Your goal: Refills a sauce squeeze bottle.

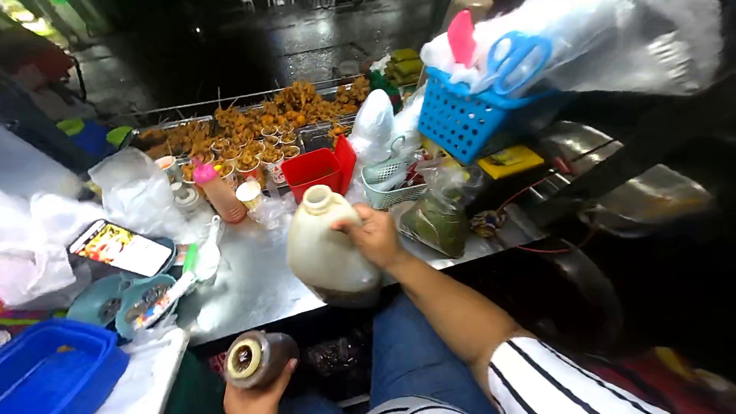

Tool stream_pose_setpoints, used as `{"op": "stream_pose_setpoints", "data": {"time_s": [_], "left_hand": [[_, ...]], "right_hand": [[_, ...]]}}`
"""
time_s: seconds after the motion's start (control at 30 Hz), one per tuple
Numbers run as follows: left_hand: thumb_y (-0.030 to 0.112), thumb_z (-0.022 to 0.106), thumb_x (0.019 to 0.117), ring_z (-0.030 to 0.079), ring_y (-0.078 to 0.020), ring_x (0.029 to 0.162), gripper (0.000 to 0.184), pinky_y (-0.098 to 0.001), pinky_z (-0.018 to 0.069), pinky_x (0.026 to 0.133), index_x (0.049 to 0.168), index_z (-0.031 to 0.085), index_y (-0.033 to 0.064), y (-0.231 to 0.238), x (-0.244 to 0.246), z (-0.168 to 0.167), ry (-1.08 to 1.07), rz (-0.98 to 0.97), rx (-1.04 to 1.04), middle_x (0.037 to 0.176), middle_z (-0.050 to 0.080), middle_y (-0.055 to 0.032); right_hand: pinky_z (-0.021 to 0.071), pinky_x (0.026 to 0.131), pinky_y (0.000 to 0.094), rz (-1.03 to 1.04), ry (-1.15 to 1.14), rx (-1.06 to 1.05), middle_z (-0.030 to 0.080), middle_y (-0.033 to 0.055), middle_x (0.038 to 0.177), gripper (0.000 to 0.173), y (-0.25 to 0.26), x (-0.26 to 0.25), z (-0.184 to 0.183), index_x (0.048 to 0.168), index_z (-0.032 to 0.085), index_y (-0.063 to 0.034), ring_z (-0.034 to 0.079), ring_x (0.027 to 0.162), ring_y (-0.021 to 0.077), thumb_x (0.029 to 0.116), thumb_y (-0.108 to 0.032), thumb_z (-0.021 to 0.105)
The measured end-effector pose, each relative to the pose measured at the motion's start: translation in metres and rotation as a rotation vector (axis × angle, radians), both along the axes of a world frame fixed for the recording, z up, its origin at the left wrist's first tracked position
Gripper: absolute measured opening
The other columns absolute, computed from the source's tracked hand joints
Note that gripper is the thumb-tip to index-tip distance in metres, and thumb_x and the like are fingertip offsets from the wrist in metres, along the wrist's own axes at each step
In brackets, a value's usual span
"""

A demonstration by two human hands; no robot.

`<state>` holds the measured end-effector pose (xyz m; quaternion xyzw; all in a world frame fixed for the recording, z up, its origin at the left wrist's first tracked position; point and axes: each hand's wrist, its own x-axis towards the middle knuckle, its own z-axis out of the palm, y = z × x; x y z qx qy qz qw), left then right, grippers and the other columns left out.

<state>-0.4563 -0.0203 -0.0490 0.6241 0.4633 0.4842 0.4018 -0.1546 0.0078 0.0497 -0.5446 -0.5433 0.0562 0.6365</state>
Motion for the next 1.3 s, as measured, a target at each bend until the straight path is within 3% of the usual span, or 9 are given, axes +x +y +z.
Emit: {"op": "stream_pose_setpoints", "data": {"time_s": [0.2, 0.3, 0.43, 0.53, 0.7, 0.9, 1.03, 1.2, 1.3], "left_hand": [[-0.001, 0.093, 0.0478, 0.066, -0.0082, 0.112, 0.099, -0.0270, 0.0554, 0.100, 0.133, 0.044, -0.0146, 0.011, 0.000, -0.007, -0.026, 0.076, -0.065, 0.121, 0.068, -0.0134], [-0.001, 0.092, 0.0488, 0.068, -0.0100, 0.111, 0.096, -0.0282, 0.0564, 0.099, 0.132, 0.046, -0.0131, 0.025, 0.013, -0.008, -0.058, 0.086, -0.073, 0.121, 0.068, -0.0133], [-0.001, 0.091, 0.0489, 0.068, -0.0094, 0.107, 0.094, -0.0276, 0.0584, 0.095, 0.131, 0.046, -0.0103, 0.047, 0.034, -0.010, -0.112, 0.080, -0.076, 0.117, 0.069, -0.0116], [-0.001, 0.091, 0.0505, 0.069, -0.0101, 0.105, 0.089, -0.0272, 0.0587, 0.093, 0.129, 0.049, -0.0105, 0.060, 0.049, -0.009, -0.108, 0.067, -0.088, 0.114, 0.069, -0.0124], [-0.004, 0.090, 0.0522, 0.070, -0.0129, 0.104, 0.086, -0.0291, 0.0592, 0.093, 0.129, 0.050, -0.0093, 0.071, 0.067, -0.015, -0.144, 0.030, -0.117, 0.114, 0.069, -0.0143], [-0.005, 0.090, 0.0514, 0.069, -0.0108, 0.107, 0.090, -0.0269, 0.0575, 0.096, 0.132, 0.050, -0.0101, 0.076, 0.073, -0.022, -0.165, 0.014, -0.096, 0.117, 0.069, -0.0144], [-0.002, 0.091, 0.0548, 0.068, -0.0096, 0.109, 0.091, -0.0249, 0.0561, 0.097, 0.134, 0.048, -0.0095, 0.078, 0.072, -0.026, -0.141, -0.012, -0.083, 0.120, 0.068, -0.0143], [0.006, 0.090, 0.0623, 0.066, -0.0125, 0.114, 0.092, -0.0272, 0.0532, 0.101, 0.139, 0.044, -0.0110, 0.082, 0.066, -0.032, -0.030, -0.067, -0.090, 0.124, 0.066, -0.0190], [0.007, 0.090, 0.0640, 0.066, -0.0153, 0.114, 0.092, -0.0294, 0.0524, 0.102, 0.141, 0.043, -0.0104, 0.082, 0.067, -0.031, -0.007, -0.085, -0.122, 0.125, 0.065, -0.0202]], "right_hand": [[0.0543, 0.060, 0.0371, 0.117, 0.018, -0.031, 0.066, 0.0131, 0.074, 0.029, 0.056, -0.001, -0.012, 0.101, 0.067, 0.0068, 0.063, 0.063, 0.0183, 0.1029, -0.021, 0.059], [0.0556, 0.091, 0.0365, 0.181, -0.025, -0.137, 0.069, 0.0184, 0.111, 0.036, 0.054, 0.038, -0.009, 0.122, 0.064, 0.0073, 0.068, 0.098, 0.0199, 0.1083, -0.013, 0.039], [0.0435, 0.108, 0.0627, -0.048, -0.253, -0.930, 0.054, 0.0313, 0.138, 0.050, 0.017, 0.088, -0.063, 0.139, 0.059, -0.0021, 0.053, 0.129, 0.0483, 0.1044, -0.038, 0.059], [0.0354, 0.114, 0.0644, 0.001, -0.279, -1.247, 0.037, 0.0344, 0.154, 0.059, -0.010, 0.091, -0.110, 0.151, 0.052, -0.0149, 0.037, 0.142, 0.0536, 0.0988, -0.037, 0.068], [0.0428, 0.112, 0.0517, -0.029, -0.231, -1.120, 0.051, 0.0324, 0.142, 0.042, -0.023, 0.081, -0.111, 0.140, 0.060, -0.0029, 0.053, 0.131, 0.0445, 0.1025, -0.022, 0.062], [0.0603, 0.084, 0.0398, -0.026, -0.015, -0.329, 0.065, 0.0224, 0.114, 0.042, 0.005, 0.054, 0.010, 0.121, 0.058, 0.0078, 0.070, 0.091, 0.0236, 0.0887, -0.010, 0.078], [0.0592, 0.085, 0.0283, 0.225, -0.057, 0.077, 0.067, 0.0115, 0.110, 0.032, 0.051, 0.037, 0.066, 0.109, 0.061, 0.0036, 0.068, 0.096, 0.0113, 0.0864, -0.011, 0.079], [0.0546, 0.090, 0.0367, 0.371, -0.494, -0.101, 0.069, 0.0163, 0.107, 0.023, 0.076, 0.028, 0.103, 0.100, 0.068, 0.0035, 0.067, 0.100, 0.0213, 0.0881, -0.013, 0.078], [0.0542, 0.096, 0.0407, 0.426, -0.701, -0.236, 0.069, 0.0177, 0.114, 0.034, 0.074, 0.031, 0.123, 0.120, 0.067, 0.0028, 0.067, 0.105, 0.0254, 0.0892, -0.009, 0.077]]}}
